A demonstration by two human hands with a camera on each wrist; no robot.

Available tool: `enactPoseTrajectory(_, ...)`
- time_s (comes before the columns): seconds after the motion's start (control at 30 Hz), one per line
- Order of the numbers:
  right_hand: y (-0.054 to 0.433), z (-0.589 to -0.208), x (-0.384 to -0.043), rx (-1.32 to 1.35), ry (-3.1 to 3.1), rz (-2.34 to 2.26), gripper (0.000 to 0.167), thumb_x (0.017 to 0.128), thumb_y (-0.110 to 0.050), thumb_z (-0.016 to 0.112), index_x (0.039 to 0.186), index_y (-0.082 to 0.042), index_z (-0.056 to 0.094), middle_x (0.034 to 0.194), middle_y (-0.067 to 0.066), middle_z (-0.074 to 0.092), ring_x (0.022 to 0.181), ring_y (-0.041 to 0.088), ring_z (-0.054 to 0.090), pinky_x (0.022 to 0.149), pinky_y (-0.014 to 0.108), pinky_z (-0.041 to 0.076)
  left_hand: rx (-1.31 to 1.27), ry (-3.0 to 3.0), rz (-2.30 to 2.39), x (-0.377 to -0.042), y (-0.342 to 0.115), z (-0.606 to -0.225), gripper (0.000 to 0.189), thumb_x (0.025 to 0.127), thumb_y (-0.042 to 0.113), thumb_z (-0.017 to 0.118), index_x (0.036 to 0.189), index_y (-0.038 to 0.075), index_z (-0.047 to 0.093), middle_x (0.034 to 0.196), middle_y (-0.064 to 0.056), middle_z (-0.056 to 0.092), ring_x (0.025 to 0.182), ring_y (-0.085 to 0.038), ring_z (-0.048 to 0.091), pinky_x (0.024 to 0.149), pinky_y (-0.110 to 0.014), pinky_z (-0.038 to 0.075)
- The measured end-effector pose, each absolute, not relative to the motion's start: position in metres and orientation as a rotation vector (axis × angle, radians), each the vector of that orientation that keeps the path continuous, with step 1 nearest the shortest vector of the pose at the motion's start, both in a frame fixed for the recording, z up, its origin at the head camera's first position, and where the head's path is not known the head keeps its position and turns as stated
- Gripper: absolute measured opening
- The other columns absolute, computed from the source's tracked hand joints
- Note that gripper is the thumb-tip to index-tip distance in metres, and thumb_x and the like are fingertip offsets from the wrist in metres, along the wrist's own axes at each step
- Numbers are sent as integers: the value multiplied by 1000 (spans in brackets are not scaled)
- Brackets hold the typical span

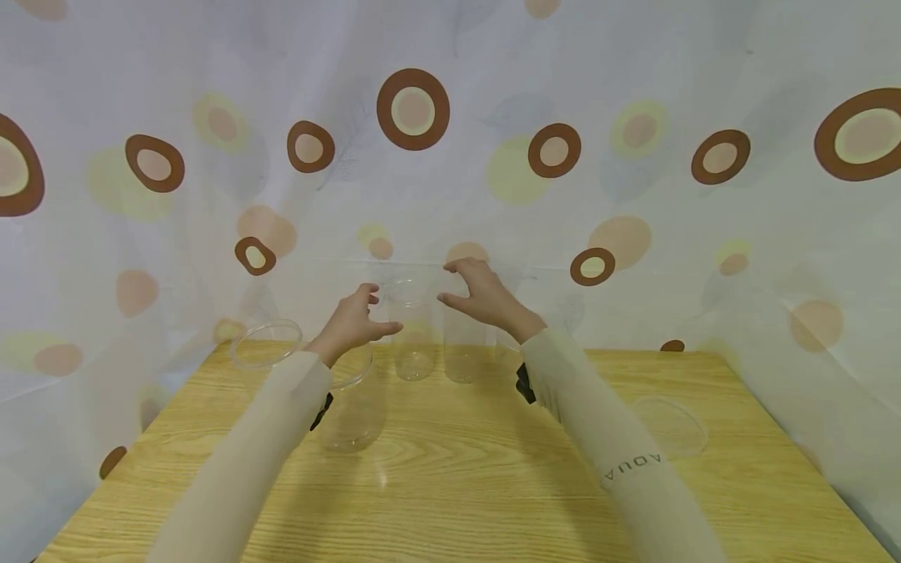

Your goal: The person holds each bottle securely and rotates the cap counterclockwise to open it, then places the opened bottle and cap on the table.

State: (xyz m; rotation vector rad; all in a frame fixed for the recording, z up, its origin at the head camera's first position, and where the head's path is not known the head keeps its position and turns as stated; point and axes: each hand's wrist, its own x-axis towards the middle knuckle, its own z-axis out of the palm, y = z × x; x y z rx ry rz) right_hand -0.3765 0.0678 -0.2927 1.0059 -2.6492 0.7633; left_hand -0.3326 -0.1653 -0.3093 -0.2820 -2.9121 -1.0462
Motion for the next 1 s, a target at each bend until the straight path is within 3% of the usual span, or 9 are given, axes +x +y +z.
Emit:
enactPoseTrajectory(0.17, 56, -293, -384, 997, -2714, 778, 56, 90, -30, 57, 134, 1, 39, 137, 17, 41, 128, 32, 35, 105, 48, 31, -253, -2917, -1138, -337, -160, -308, 83, 82, 29, 67, 142, -1, 18, 138, -25, 38, 92, -33, 64, 81, -39, 53)
enactPoseTrajectory(0.4, 39, -297, -391, 955, -2789, 665, 59, 90, -35, 56, 136, -2, 38, 139, 16, 42, 129, 34, 36, 106, 51, 30, -221, -2954, -1100, -341, -155, -310, 83, 82, 29, 68, 140, -4, 19, 134, -26, 42, 98, -35, 61, 84, -40, 51)
enactPoseTrajectory(0.63, 30, -298, -390, 923, -2827, 596, 61, 89, -38, 56, 137, -5, 39, 136, 12, 46, 124, 33, 39, 104, 53, 28, -193, -2979, -1020, -345, -152, -315, 80, 82, 32, 67, 139, -3, 22, 132, -23, 46, 117, -37, 48, 96, -45, 43)
enactPoseTrajectory(1.0, 27, -294, -387, 919, -2867, 589, 58, 90, -39, 55, 136, -7, 40, 131, 11, 50, 122, 31, 40, 106, 53, 23, -190, -2969, -1001, -347, -150, -316, 73, 84, 33, 65, 136, -3, 29, 130, -23, 48, 115, -37, 50, 93, -46, 44)
